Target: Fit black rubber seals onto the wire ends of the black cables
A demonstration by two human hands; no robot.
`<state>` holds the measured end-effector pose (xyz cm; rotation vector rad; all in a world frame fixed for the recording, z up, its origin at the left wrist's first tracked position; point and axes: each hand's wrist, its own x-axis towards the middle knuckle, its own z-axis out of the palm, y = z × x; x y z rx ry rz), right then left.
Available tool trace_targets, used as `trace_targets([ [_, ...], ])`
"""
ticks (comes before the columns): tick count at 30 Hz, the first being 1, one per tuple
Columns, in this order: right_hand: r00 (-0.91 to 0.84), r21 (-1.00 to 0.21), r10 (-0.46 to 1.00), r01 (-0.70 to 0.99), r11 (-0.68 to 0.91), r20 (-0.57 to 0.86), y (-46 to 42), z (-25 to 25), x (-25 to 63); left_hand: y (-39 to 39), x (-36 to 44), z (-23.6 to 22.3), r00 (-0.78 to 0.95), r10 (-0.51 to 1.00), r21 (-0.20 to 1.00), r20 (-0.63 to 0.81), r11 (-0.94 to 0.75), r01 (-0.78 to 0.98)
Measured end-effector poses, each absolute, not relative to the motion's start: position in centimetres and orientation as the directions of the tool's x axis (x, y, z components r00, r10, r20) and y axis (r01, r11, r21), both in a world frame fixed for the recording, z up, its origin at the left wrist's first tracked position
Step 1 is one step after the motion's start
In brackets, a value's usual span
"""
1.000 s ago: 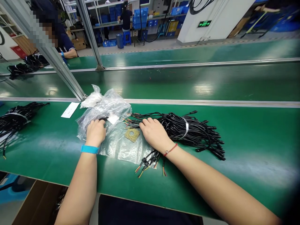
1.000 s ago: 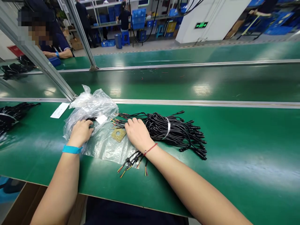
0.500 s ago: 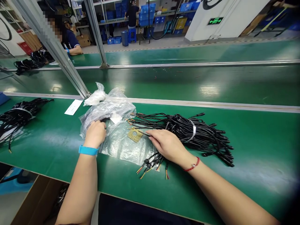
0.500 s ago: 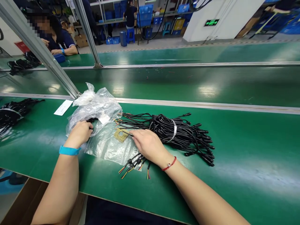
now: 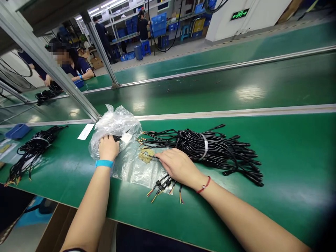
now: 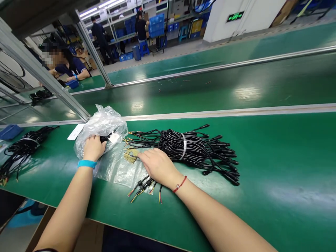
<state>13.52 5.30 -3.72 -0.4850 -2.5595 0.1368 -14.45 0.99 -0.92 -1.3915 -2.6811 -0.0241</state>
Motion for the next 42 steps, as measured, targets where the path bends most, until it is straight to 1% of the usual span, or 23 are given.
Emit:
trace_targets([
  [4, -0.795, -0.197, 0.370, 0.313, 0.929, 0.481, 5.3, -3.6, 13.7, 3.7, -15.4, -0.3, -0.592, 0.805, -0.076, 0.027, 0.592, 0.802],
  [6, -0.794, -0.203, 0.378, 0.319, 0.926, 0.476, 5.2, -3.4, 13.7, 4.6, -15.6, 0.2, -0.569, 0.823, -0.082, -0.012, 0.566, 0.820],
  [9, -0.794, -0.217, 0.385, 0.319, 0.923, 0.470, 5.1, -3.3, 13.9, 4.6, -15.4, 0.9, -0.474, 0.878, -0.065, -0.072, 0.470, 0.880],
  [12, -0.791, -0.226, 0.387, 0.315, 0.922, 0.475, 5.1, -3.2, 13.9, 3.3, -15.1, 1.6, -0.345, 0.925, -0.008, -0.158, 0.348, 0.937],
  [14, -0.788, -0.229, 0.387, 0.314, 0.921, 0.478, 5.1, -3.2, 13.9, 2.4, -15.1, 2.1, -0.289, 0.937, 0.021, -0.197, 0.299, 0.954],
  [16, -0.790, -0.229, 0.386, 0.312, 0.922, 0.476, 5.1, -3.2, 13.8, 2.0, -15.3, 2.4, -0.278, 0.942, 0.023, -0.189, 0.287, 0.958],
  [19, -0.795, -0.229, 0.384, 0.310, 0.923, 0.470, 5.1, -3.2, 13.8, 2.7, -15.4, 2.1, -0.269, 0.956, 0.005, -0.114, 0.271, 0.962],
  [21, -0.795, -0.230, 0.387, 0.314, 0.921, 0.467, 5.2, -3.3, 13.8, 3.7, -15.2, 1.3, -0.229, 0.971, -0.005, -0.066, 0.229, 0.973],
  [24, -0.797, -0.222, 0.393, 0.325, 0.919, 0.459, 5.1, -3.3, 13.8, 5.0, -14.8, 0.1, -0.156, 0.987, -0.014, -0.041, 0.156, 0.988],
  [27, -0.797, -0.207, 0.396, 0.339, 0.918, 0.456, 5.1, -3.3, 13.8, 4.9, -15.0, -0.1, -0.127, 0.991, -0.026, -0.052, 0.126, 0.992],
  [31, -0.795, -0.201, 0.395, 0.340, 0.919, 0.460, 5.1, -3.4, 13.7, 3.3, -16.0, 1.4, -0.106, 0.989, -0.030, -0.101, 0.103, 0.994],
  [34, -0.792, -0.197, 0.390, 0.337, 0.921, 0.470, 5.2, -3.5, 13.7, 2.8, -16.4, 1.8, -0.140, 0.987, -0.059, -0.080, 0.135, 0.989],
  [37, -0.788, -0.188, 0.384, 0.335, 0.923, 0.481, 5.3, -3.6, 13.7, 3.4, -16.4, 0.8, -0.199, 0.979, -0.102, -0.055, 0.192, 0.976],
  [40, -0.787, -0.202, 0.386, 0.329, 0.922, 0.481, 5.2, -3.5, 13.8, 4.1, -16.3, 0.0, -0.236, 0.968, -0.116, -0.085, 0.226, 0.967],
  [42, -0.788, -0.214, 0.394, 0.331, 0.919, 0.473, 5.1, -3.4, 13.8, 4.0, -16.2, 0.2, -0.226, 0.966, -0.103, -0.122, 0.214, 0.971],
])
